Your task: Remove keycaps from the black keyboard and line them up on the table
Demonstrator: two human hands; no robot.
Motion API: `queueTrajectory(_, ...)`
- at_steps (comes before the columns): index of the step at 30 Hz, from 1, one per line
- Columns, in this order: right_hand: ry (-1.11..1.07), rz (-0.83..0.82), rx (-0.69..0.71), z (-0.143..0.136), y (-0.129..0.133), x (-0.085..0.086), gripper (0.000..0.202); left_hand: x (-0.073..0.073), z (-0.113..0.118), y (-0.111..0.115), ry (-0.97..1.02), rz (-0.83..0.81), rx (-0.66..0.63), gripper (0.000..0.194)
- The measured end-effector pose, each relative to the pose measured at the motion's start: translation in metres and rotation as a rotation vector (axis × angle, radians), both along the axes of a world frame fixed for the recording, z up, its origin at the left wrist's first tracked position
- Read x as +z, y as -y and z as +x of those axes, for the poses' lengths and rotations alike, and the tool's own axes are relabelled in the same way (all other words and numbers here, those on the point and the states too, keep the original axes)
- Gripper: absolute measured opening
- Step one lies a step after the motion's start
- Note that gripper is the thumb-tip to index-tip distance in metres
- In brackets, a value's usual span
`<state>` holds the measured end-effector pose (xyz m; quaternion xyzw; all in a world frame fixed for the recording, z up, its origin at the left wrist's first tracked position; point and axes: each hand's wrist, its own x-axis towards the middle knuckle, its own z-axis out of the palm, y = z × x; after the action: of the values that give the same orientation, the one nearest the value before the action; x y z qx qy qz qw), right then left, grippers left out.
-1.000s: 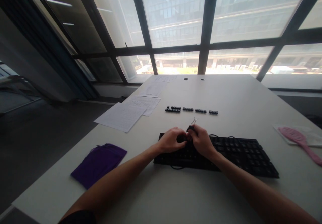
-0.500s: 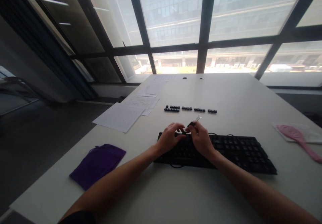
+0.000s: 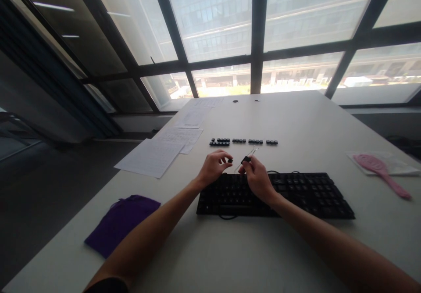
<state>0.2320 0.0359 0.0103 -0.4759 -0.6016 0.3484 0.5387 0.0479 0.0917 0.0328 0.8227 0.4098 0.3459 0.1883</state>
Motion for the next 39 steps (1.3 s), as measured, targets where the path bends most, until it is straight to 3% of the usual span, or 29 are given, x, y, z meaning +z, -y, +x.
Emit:
queueTrajectory(4,0.002,-0.008,0.002,-0.001,-0.001,-0.002,0.019,-0.013,-0.004,-0.048,-0.180,-0.046,0.129,0.016)
queueTrajectory(8,0.007,-0.011,0.008,-0.001,-0.001,-0.002,0.020,-0.024,0.003,-0.072,-0.258,0.013,0.118,0.016)
queueTrajectory(14,0.000,-0.024,0.015,-0.001,-0.002,-0.003,0.019,-0.027,0.016,-0.085,-0.314,0.091,0.080,0.007)
queueTrajectory(23,0.003,-0.025,0.022,-0.001,-0.001,-0.001,0.017,-0.026,0.021,-0.111,-0.391,0.240,0.190,0.003)
queueTrajectory(39,0.014,-0.018,0.022,0.000,0.000,0.000,0.019,-0.027,0.021,-0.109,-0.359,0.259,0.236,0.009)
